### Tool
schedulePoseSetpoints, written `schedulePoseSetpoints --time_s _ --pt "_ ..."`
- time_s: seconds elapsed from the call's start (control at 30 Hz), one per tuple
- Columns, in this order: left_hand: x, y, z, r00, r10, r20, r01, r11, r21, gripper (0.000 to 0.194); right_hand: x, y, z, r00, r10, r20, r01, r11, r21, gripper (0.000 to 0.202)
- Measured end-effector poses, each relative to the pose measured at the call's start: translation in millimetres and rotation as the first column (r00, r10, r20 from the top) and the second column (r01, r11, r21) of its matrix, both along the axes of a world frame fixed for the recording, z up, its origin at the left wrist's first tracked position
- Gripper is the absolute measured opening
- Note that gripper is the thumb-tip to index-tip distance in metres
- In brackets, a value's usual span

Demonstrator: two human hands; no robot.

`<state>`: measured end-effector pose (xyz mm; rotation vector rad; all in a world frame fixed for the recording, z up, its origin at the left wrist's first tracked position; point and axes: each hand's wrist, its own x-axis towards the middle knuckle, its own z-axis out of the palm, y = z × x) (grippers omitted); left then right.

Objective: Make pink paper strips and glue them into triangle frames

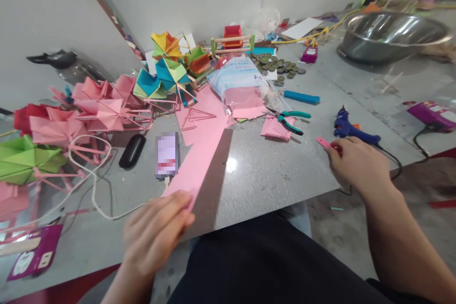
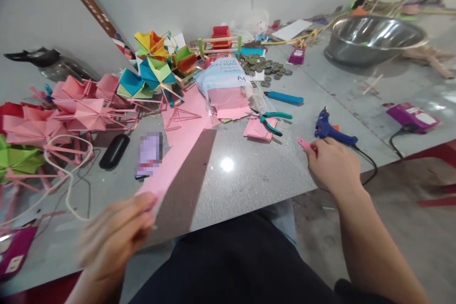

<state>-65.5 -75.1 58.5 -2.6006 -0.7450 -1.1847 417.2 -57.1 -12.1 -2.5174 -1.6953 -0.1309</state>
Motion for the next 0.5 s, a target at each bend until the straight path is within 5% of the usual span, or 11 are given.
schedulePoseSetpoints --time_s 0.1,0.2,0.37,0.5 --pt "30.7 6.3 -41.9 0.985 -0.040 -0.165 0.038 0.999 -0.014 0.010 0.0 0.4 -0.6 0.997 0.083 -0.003 -0.082 0.994 0.069 0.031" --pt "50.7 5.2 -65.9 0.983 -0.051 -0.179 0.030 0.993 -0.116 0.003 -5.0 0.4 7.4 0.993 0.112 0.024 -0.115 0.985 0.129 0.031" --pt "57.6 -1.6 -74.0 0.979 -0.052 -0.198 0.007 0.976 -0.219 0.006 -23.1 -2.8 16.8 0.995 0.032 -0.097 -0.004 0.963 0.271 0.027" --pt "51.4 -6.3 -80.2 0.972 -0.031 -0.234 -0.023 0.974 -0.225 0.009 -62.7 -7.8 7.6 0.864 0.434 -0.255 -0.332 0.872 0.360 0.022"
